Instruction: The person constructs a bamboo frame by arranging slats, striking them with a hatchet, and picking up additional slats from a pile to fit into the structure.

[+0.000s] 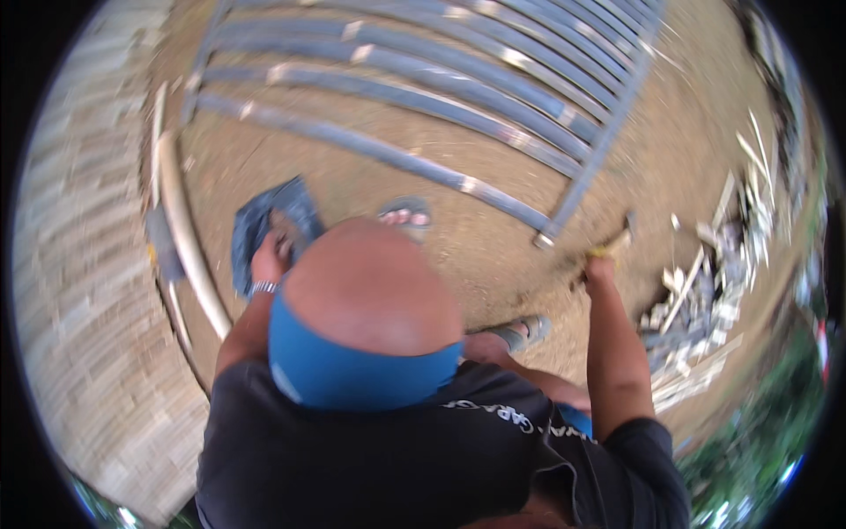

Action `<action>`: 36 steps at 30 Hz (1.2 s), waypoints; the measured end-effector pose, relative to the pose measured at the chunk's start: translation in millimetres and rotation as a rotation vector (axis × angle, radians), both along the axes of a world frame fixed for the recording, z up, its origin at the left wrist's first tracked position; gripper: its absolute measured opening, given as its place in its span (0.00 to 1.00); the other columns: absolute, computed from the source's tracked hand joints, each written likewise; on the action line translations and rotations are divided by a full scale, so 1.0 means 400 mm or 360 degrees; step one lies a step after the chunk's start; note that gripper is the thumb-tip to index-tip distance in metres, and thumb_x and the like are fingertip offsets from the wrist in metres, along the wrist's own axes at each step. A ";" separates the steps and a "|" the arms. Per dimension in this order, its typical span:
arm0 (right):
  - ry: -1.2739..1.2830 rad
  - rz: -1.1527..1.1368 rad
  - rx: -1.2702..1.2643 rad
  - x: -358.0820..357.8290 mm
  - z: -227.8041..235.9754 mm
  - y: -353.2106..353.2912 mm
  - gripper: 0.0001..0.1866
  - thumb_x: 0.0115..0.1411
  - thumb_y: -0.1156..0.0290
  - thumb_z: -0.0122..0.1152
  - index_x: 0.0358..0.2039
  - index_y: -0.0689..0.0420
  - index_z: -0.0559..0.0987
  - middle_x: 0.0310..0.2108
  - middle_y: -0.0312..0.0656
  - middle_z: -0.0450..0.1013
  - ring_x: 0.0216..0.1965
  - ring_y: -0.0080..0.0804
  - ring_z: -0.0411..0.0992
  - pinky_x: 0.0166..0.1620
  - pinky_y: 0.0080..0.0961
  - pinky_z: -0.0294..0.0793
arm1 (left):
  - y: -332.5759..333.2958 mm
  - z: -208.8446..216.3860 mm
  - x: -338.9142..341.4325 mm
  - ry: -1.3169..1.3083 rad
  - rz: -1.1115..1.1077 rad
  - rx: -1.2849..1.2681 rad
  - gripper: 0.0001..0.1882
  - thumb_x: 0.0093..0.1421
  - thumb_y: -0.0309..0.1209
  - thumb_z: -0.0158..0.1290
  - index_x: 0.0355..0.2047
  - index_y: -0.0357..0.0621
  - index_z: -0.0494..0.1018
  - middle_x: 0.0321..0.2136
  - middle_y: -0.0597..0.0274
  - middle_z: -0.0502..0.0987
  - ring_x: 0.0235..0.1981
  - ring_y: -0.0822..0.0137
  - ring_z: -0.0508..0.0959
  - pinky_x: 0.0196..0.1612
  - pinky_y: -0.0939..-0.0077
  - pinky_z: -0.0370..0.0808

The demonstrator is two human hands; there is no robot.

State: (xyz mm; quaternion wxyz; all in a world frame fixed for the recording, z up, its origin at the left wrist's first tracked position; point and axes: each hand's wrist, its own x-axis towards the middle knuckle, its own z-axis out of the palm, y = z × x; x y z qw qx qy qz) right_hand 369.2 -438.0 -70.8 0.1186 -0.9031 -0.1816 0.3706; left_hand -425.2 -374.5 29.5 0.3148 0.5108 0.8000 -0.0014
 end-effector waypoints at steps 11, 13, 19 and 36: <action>-0.0341 -0.0391 -0.0009 -0.294 0.197 0.157 0.27 0.57 0.72 0.57 0.56 0.67 0.66 0.50 0.63 0.73 0.50 0.53 0.75 0.51 0.41 0.74 | 0.219 0.136 0.060 -0.0380 -0.0089 0.0146 0.10 0.63 0.25 0.54 0.44 0.39 0.79 0.36 0.48 0.82 0.39 0.50 0.82 0.46 0.63 0.77; -0.0490 -0.0443 0.0080 -0.315 0.180 0.131 0.30 0.58 0.71 0.58 0.59 0.67 0.65 0.50 0.63 0.73 0.50 0.53 0.75 0.54 0.40 0.72 | 0.366 0.159 0.164 -0.0497 -0.0434 0.0257 0.09 0.64 0.24 0.54 0.43 0.38 0.79 0.35 0.49 0.82 0.39 0.51 0.82 0.45 0.64 0.77; -0.0222 -0.0623 0.0395 -0.411 0.163 0.135 0.34 0.64 0.64 0.62 0.64 0.68 0.62 0.53 0.59 0.72 0.53 0.45 0.72 0.58 0.36 0.69 | 0.689 0.293 0.642 -0.0680 -0.1471 0.0267 0.10 0.62 0.24 0.56 0.43 0.38 0.80 0.38 0.52 0.82 0.39 0.55 0.82 0.46 0.67 0.78; 0.0314 -0.0626 0.0734 -0.449 0.141 0.121 0.30 0.64 0.67 0.61 0.62 0.65 0.64 0.52 0.56 0.73 0.53 0.42 0.73 0.57 0.34 0.69 | 0.642 0.006 1.273 -0.1532 -0.0785 -0.0752 0.14 0.65 0.31 0.60 0.48 0.36 0.80 0.38 0.64 0.82 0.35 0.74 0.80 0.40 0.79 0.80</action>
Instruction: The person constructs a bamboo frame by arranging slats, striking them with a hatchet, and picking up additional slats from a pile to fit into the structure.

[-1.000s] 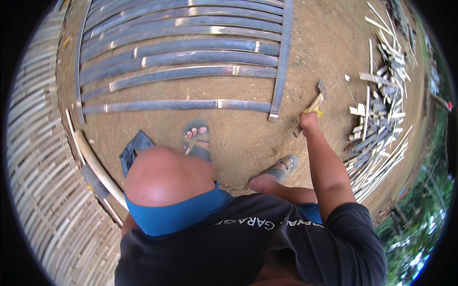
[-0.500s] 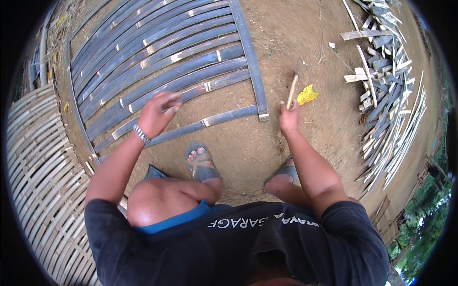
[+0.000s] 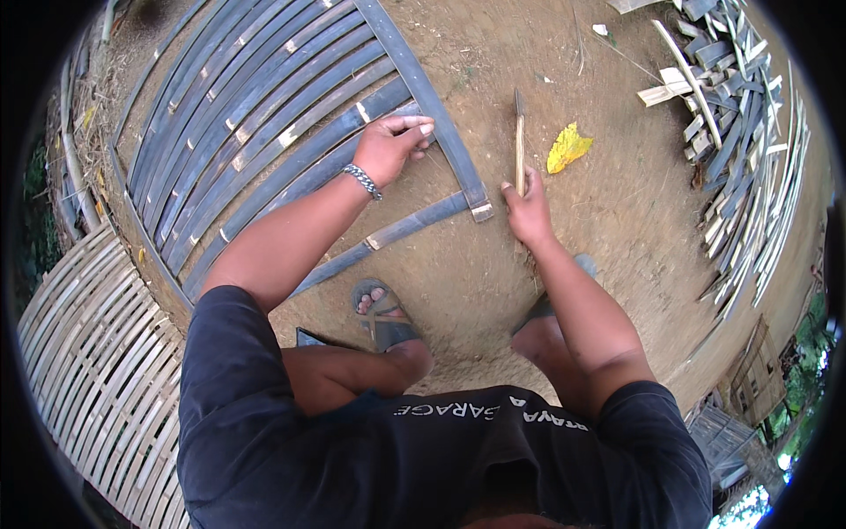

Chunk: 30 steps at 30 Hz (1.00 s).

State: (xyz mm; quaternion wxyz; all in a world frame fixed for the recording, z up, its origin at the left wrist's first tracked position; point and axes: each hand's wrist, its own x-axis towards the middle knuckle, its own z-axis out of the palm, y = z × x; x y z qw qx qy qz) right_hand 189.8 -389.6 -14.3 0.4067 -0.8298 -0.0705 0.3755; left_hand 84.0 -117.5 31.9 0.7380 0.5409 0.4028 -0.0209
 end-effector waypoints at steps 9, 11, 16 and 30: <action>-0.0077 0.0080 -0.0108 0.005 0.045 0.017 0.29 0.63 0.69 0.60 0.61 0.65 0.65 0.49 0.53 0.74 0.51 0.38 0.73 0.57 0.32 0.70 | -0.002 -0.052 0.007 0.0031 0.0007 0.0705 0.11 0.61 0.31 0.63 0.41 0.37 0.83 0.33 0.62 0.85 0.30 0.75 0.81 0.35 0.78 0.78; -0.0121 0.0067 -0.0125 0.002 0.046 0.017 0.30 0.62 0.68 0.60 0.62 0.65 0.64 0.49 0.54 0.74 0.51 0.40 0.73 0.56 0.32 0.70 | -0.005 -0.050 0.022 0.0055 0.0022 0.0938 0.09 0.59 0.32 0.64 0.37 0.40 0.84 0.33 0.61 0.85 0.30 0.73 0.82 0.36 0.75 0.78; -0.0132 0.0108 -0.0130 0.006 0.035 0.014 0.31 0.62 0.69 0.60 0.63 0.64 0.64 0.48 0.55 0.75 0.49 0.42 0.74 0.55 0.34 0.71 | -0.009 -0.079 0.058 -0.0124 0.0002 0.1703 0.05 0.58 0.31 0.64 0.32 0.43 0.85 0.35 0.60 0.84 0.36 0.66 0.83 0.42 0.72 0.78; -0.0132 0.0169 -0.0152 0.012 0.048 0.021 0.31 0.63 0.69 0.59 0.64 0.67 0.62 0.53 0.58 0.73 0.56 0.46 0.72 0.61 0.34 0.67 | -0.036 -0.119 0.074 -0.0070 0.0166 0.1980 0.04 0.55 0.34 0.66 0.30 0.50 0.85 0.33 0.68 0.83 0.37 0.65 0.81 0.44 0.69 0.70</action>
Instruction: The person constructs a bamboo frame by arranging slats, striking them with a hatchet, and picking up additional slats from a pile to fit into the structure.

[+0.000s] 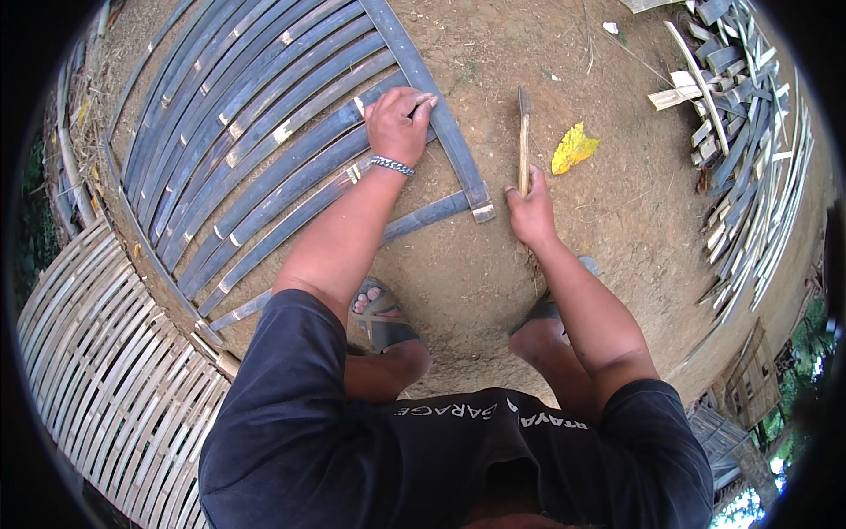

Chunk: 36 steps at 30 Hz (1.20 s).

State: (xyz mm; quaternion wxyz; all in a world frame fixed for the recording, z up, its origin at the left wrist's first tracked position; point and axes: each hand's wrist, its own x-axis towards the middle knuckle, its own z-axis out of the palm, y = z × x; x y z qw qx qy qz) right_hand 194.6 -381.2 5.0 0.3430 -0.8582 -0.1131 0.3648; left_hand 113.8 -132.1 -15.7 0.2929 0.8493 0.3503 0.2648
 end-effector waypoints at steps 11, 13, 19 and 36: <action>-0.0213 0.0363 0.0145 -0.027 0.070 0.020 0.28 0.69 0.63 0.55 0.64 0.64 0.65 0.56 0.63 0.71 0.58 0.58 0.71 0.61 0.42 0.69 | -0.004 0.002 0.006 0.0046 0.0021 -0.0015 0.04 0.54 0.34 0.66 0.29 0.51 0.85 0.34 0.70 0.82 0.39 0.67 0.80 0.45 0.69 0.67; -0.0339 0.0477 0.0089 -0.029 0.083 0.050 0.27 0.70 0.64 0.54 0.64 0.64 0.65 0.57 0.63 0.71 0.57 0.60 0.71 0.60 0.43 0.70 | -0.002 -0.001 0.008 0.0049 0.0031 -0.0021 0.04 0.53 0.34 0.67 0.29 0.53 0.85 0.33 0.71 0.81 0.39 0.67 0.79 0.45 0.68 0.66; -0.0596 0.0638 0.0285 -0.025 0.130 0.104 0.25 0.69 0.65 0.54 0.63 0.60 0.66 0.56 0.61 0.71 0.55 0.61 0.72 0.56 0.47 0.73 | 0.000 -0.004 0.004 0.0033 0.0006 0.0001 0.05 0.52 0.33 0.66 0.28 0.49 0.83 0.35 0.69 0.82 0.39 0.65 0.79 0.46 0.69 0.66; -0.0465 0.0719 -0.0004 -0.003 0.134 0.121 0.23 0.68 0.66 0.55 0.62 0.58 0.68 0.54 0.59 0.73 0.53 0.60 0.74 0.54 0.47 0.74 | 0.013 0.004 -0.016 0.0110 -0.0033 -0.0272 0.16 0.51 0.36 0.68 0.41 0.50 0.81 0.43 0.64 0.80 0.47 0.62 0.77 0.55 0.62 0.66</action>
